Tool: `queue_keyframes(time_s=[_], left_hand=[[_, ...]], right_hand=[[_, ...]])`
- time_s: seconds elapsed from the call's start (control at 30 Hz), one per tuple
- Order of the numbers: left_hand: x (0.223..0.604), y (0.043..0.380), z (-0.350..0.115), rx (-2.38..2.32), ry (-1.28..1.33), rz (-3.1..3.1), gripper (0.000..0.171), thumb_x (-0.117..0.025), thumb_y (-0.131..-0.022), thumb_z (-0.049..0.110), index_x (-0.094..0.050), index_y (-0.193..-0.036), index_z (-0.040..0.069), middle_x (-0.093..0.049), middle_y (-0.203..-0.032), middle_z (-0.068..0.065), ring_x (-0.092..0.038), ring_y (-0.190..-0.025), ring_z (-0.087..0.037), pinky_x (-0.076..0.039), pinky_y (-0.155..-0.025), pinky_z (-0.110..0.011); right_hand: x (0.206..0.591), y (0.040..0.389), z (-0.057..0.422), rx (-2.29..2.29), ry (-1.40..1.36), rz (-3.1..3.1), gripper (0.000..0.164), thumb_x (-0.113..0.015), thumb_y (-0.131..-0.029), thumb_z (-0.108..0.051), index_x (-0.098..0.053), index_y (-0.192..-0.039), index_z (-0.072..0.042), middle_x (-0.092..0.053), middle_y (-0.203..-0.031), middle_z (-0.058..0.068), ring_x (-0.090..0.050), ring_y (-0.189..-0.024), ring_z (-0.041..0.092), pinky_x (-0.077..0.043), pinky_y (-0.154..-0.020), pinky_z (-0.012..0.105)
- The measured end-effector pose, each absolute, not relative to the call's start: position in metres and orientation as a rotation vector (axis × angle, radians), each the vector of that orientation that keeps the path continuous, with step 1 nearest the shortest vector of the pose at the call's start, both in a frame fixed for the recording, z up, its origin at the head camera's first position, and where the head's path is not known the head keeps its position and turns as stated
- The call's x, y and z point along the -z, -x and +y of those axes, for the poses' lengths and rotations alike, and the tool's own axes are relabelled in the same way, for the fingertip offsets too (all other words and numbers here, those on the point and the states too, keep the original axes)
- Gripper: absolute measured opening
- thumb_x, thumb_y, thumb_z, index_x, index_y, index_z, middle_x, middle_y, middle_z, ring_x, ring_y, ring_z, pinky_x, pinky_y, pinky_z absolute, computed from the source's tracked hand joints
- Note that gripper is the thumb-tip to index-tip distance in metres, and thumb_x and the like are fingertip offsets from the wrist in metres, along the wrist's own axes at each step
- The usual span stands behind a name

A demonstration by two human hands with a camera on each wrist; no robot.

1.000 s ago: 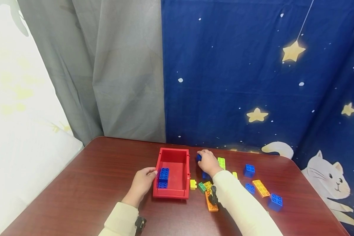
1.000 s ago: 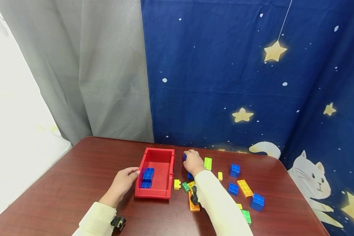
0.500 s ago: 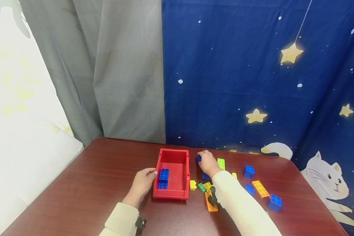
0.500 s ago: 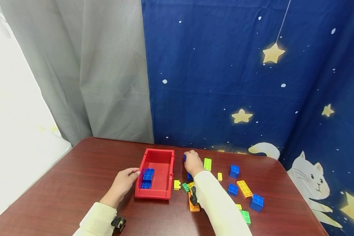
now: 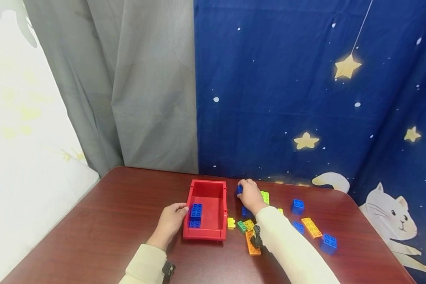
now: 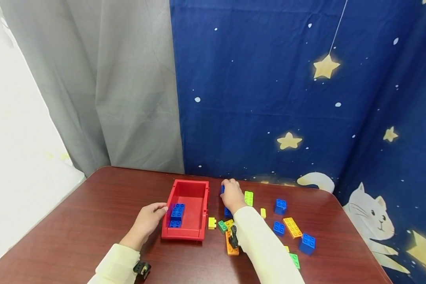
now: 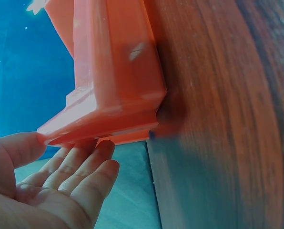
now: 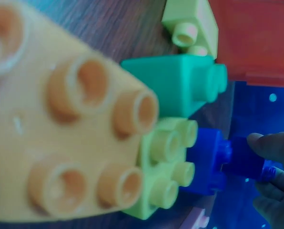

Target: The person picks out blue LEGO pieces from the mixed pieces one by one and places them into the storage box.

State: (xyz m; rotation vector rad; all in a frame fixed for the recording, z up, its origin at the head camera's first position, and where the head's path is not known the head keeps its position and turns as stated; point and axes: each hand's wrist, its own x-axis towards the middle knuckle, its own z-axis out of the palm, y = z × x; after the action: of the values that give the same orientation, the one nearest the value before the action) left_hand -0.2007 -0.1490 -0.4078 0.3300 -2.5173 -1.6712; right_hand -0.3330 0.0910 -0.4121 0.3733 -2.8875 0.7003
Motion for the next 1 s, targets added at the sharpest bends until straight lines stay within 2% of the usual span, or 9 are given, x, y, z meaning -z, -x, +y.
queue_keyframes(time_s=[0.33,0.63,1.0], left_hand=[[0.410,0.202,-0.150,1.665,-0.308,-2.510,0.034,-0.052,-0.098,0.013,-0.059,-0.125,-0.006,-0.060,-0.123,-0.027,-0.056,-0.116,-0.043,-0.047,-0.095,-0.053],[0.409,0.201,-0.150,1.670,-0.308,-2.522,0.035,-0.052,-0.098,0.014,-0.058,-0.127,-0.005,-0.059,-0.125,-0.026,-0.055,-0.116,-0.043,-0.048,-0.095,-0.054],[0.409,0.203,-0.150,1.682,-0.325,-2.519,0.036,-0.052,-0.099,0.015,-0.057,-0.128,-0.004,-0.059,-0.125,-0.026,-0.056,-0.116,-0.043,-0.048,-0.095,-0.053]], right_hand=[[0.398,0.320,0.085,-0.797,-0.334,-2.794,0.039,-0.072,-0.086,-0.013,-0.060,-0.122,-0.006,-0.056,-0.123,0.015,-0.052,-0.114,0.030,-0.050,-0.095,0.048],[0.389,0.308,0.080,-0.807,-0.446,-2.659,0.041,-0.075,-0.084,-0.016,-0.060,-0.121,-0.005,-0.057,-0.122,0.014,-0.052,-0.115,0.030,-0.049,-0.097,0.048],[0.369,0.285,0.058,-0.792,-0.607,-2.586,0.042,-0.075,-0.084,-0.018,-0.060,-0.122,-0.007,-0.058,-0.120,0.011,-0.053,-0.113,0.027,-0.052,-0.093,0.044]])
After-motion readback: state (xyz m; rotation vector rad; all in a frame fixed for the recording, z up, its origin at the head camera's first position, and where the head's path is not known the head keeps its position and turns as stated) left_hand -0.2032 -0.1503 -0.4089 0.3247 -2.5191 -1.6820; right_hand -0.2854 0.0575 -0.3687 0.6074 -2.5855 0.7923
